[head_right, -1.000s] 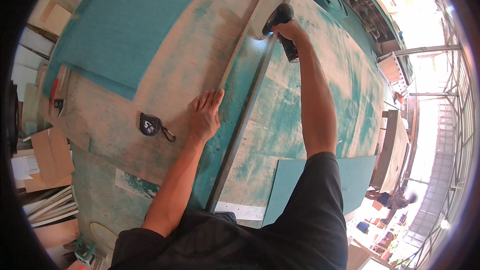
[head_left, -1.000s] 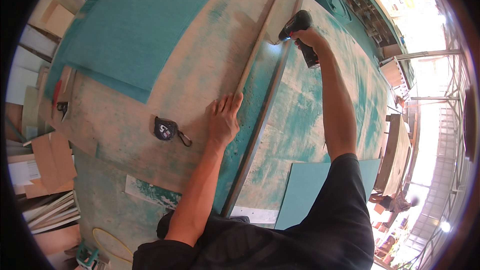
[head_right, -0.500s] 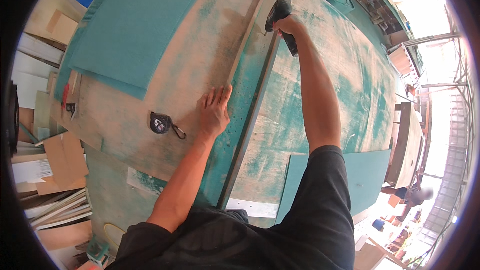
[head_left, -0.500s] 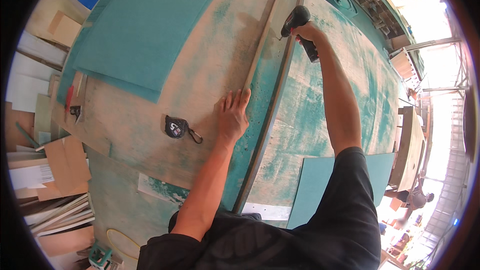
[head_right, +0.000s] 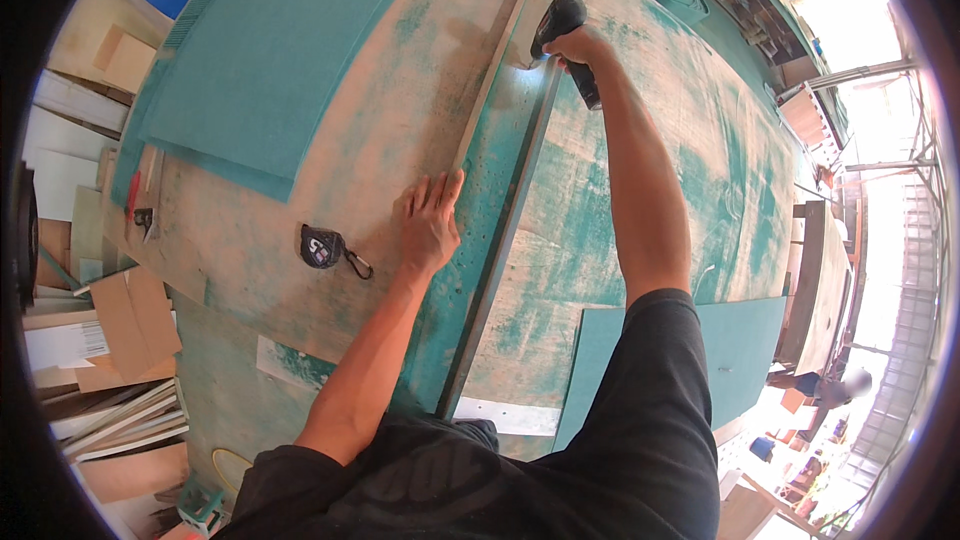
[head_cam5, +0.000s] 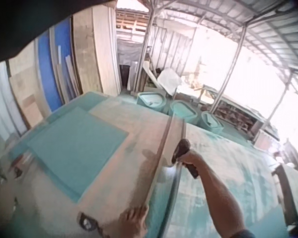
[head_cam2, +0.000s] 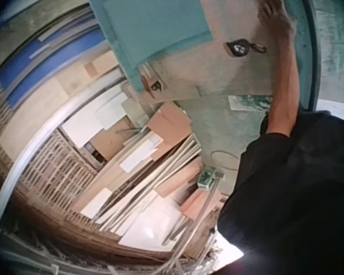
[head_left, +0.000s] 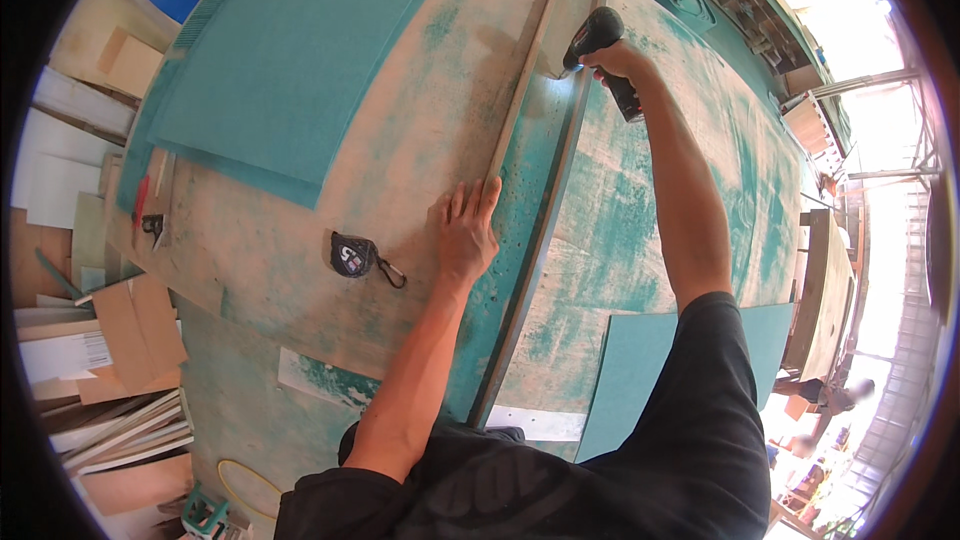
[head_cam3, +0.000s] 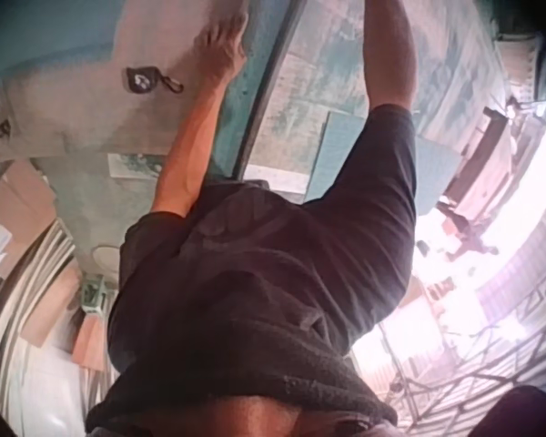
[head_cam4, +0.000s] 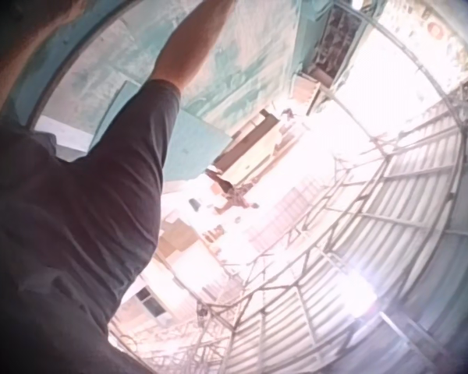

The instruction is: The person measures and aligns green wood panels on a workbench, uses a power drill to secure them, and checks dimensions with a tape measure.

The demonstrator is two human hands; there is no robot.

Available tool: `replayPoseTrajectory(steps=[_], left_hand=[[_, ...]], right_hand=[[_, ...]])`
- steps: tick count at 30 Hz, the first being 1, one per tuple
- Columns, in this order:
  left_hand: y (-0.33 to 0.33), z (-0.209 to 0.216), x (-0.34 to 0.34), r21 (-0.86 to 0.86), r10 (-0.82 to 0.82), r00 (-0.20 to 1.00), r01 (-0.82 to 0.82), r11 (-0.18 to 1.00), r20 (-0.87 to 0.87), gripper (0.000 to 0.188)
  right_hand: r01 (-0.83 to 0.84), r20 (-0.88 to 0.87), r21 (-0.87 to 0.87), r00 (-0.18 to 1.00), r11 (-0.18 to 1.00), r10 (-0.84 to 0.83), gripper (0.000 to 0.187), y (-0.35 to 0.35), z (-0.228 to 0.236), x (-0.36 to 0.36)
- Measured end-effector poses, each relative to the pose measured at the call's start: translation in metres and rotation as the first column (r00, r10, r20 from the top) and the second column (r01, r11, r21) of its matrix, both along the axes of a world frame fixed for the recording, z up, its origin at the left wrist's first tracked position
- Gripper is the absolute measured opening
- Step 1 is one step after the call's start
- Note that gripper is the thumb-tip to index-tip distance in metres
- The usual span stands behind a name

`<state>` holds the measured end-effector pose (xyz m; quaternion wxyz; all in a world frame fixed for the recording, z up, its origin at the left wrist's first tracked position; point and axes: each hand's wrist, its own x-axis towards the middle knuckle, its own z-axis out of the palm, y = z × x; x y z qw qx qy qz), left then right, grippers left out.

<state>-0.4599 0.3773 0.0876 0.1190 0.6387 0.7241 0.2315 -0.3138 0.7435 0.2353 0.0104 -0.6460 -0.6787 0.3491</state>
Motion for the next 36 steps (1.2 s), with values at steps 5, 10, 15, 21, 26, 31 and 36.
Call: replayPoseTrajectory(steps=[5,10,15,21,26,31,36], left_hand=[[-0.001,-0.001,0.000,-0.011,0.006,1.000,-0.006,1.000,-0.006,0.066],[0.000,0.002,0.000,-0.035,0.007,1.000,-0.007,0.999,0.005,0.066],[0.000,0.002,-0.001,-0.035,0.006,1.000,-0.006,0.999,0.000,0.066],[-0.001,-0.002,-0.001,-0.007,0.012,0.999,-0.013,1.000,-0.042,0.079],[0.000,0.001,0.002,0.008,-0.005,0.999,0.005,1.000,-0.035,0.080],[-0.001,0.002,-0.003,-0.001,0.009,0.998,-0.009,1.000,-0.055,0.083],[-0.001,0.017,0.000,-0.031,-0.031,0.997,0.034,0.999,0.065,0.082]], right_hand=[[-0.049,0.023,-0.002,0.999,0.999,0.050,0.031,0.003,0.008,0.000],[-0.036,-0.045,-0.048,0.998,0.998,0.033,0.028,0.001,0.008,0.003],[-0.089,0.163,-0.011,0.983,0.996,0.089,0.020,0.002,0.010,-0.006],[-0.124,0.176,-0.035,0.976,0.992,0.128,0.019,0.007,0.003,-0.009],[-0.093,0.150,-0.049,0.984,0.994,0.100,0.019,0.015,-0.006,0.005],[-0.165,0.289,-0.016,0.944,0.986,0.162,0.019,0.011,-0.001,-0.015],[-0.183,0.145,0.082,0.975,0.980,0.170,0.020,0.007,-0.008,0.012]])
